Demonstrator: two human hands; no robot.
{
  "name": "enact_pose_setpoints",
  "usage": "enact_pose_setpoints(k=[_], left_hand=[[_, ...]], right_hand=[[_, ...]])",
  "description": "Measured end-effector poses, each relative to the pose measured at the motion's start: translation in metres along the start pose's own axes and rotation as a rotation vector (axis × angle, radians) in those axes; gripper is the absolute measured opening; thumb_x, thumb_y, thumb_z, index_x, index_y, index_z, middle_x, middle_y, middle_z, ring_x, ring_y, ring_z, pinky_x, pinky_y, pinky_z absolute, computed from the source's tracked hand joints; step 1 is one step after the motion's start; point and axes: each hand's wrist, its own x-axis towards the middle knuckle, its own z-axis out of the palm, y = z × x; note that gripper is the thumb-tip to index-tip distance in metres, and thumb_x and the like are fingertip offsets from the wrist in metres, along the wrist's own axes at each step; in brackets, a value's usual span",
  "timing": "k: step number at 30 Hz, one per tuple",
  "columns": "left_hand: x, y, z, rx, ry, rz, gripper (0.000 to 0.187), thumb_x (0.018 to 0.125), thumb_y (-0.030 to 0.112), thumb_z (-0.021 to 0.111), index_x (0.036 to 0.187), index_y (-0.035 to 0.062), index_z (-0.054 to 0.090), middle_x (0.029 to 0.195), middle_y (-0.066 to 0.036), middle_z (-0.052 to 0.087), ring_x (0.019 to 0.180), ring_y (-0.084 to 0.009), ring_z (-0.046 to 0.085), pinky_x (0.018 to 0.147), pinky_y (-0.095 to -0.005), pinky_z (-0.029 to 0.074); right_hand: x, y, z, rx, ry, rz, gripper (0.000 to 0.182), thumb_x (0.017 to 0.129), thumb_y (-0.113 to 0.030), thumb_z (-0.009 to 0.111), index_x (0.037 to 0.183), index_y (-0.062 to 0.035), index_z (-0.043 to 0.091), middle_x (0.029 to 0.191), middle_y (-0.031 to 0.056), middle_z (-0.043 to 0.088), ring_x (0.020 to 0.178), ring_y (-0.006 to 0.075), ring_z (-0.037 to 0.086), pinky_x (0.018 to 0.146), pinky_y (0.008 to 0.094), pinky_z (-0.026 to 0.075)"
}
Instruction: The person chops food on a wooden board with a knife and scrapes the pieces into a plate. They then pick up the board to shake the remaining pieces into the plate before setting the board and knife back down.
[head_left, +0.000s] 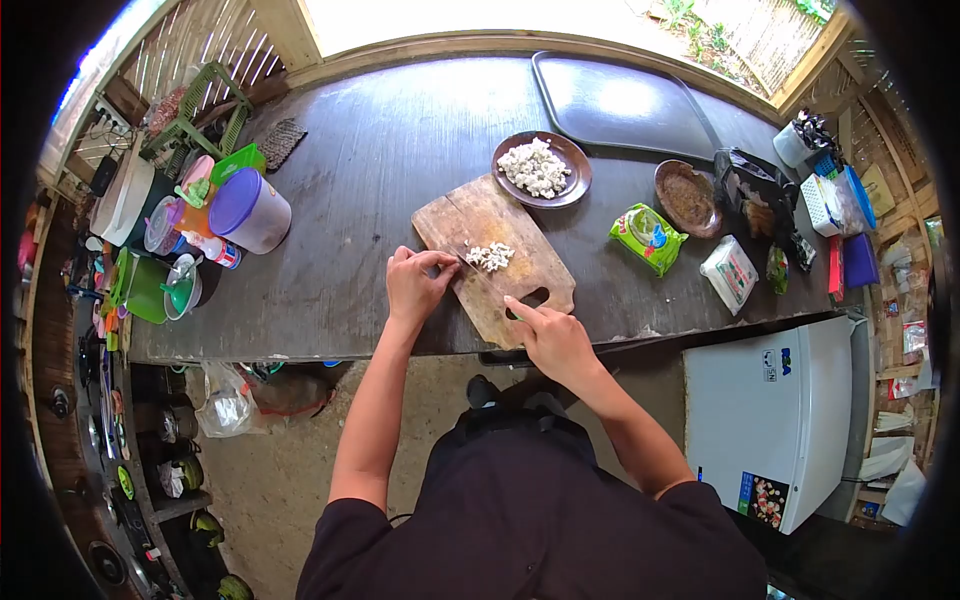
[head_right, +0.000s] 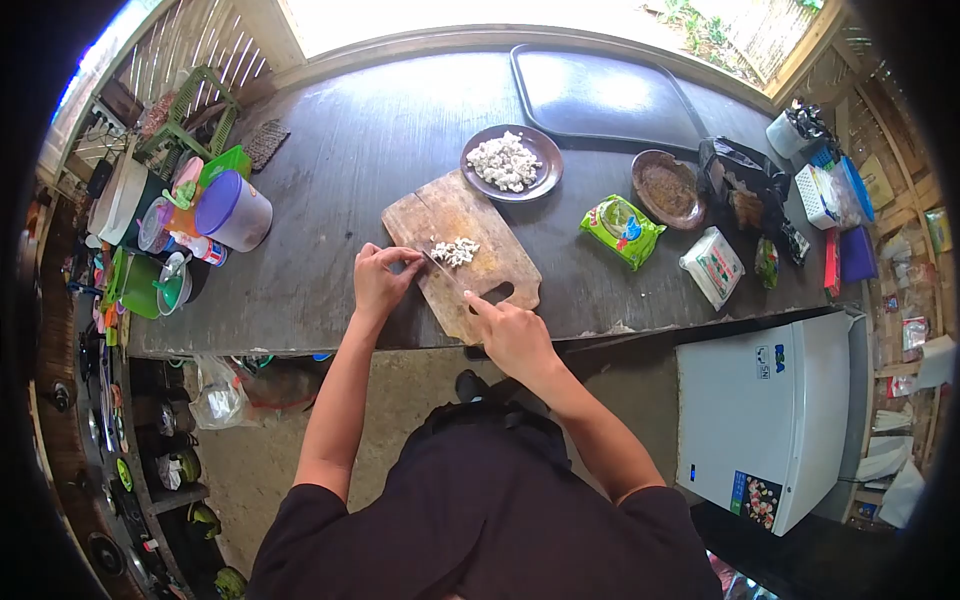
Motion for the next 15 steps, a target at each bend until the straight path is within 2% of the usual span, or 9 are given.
enact_pose_setpoints(k=[2, 8, 15], left_hand=[[-0.001, 0.000, 0.002, 0.002, 0.012, 0.000, 0.013, 0.077, 0.025, 0.089, 0.087, 0.0176, 0.084, 0.092, 0.005, 0.080, 0.080, -0.0213, 0.056, 0.082, -0.0356, 0.048], [-0.005, 0.013, 0.001, 0.041, 0.048, -0.049, 0.014, 0.079, 0.029, 0.087, 0.085, 0.0166, 0.083, 0.092, 0.004, 0.080, 0.082, -0.0215, 0.056, 0.083, -0.0358, 0.046], [-0.005, 0.007, 0.006, 0.033, 0.101, 0.034, 0.012, 0.079, 0.028, 0.085, 0.084, 0.0171, 0.082, 0.088, 0.002, 0.079, 0.085, -0.0229, 0.059, 0.083, -0.0378, 0.046]], right_hand=[[-0.001, 0.008, -0.001, 0.086, 0.042, -0.031, 0.044, 0.098, -0.018, 0.065, 0.142, -0.0173, 0.063, 0.086, 0.0167, 0.070, 0.079, 0.0359, 0.072, 0.073, 0.0479, 0.058], [-0.003, 0.004, -0.002, 0.116, 0.114, -0.054, 0.044, 0.097, -0.014, 0.065, 0.141, -0.0177, 0.065, 0.086, 0.0159, 0.070, 0.079, 0.0356, 0.072, 0.072, 0.0470, 0.058], [-0.006, 0.000, 0.001, 0.036, 0.052, -0.039, 0.045, 0.097, -0.012, 0.063, 0.142, -0.0182, 0.065, 0.084, 0.0148, 0.069, 0.074, 0.0349, 0.071, 0.069, 0.0466, 0.059]])
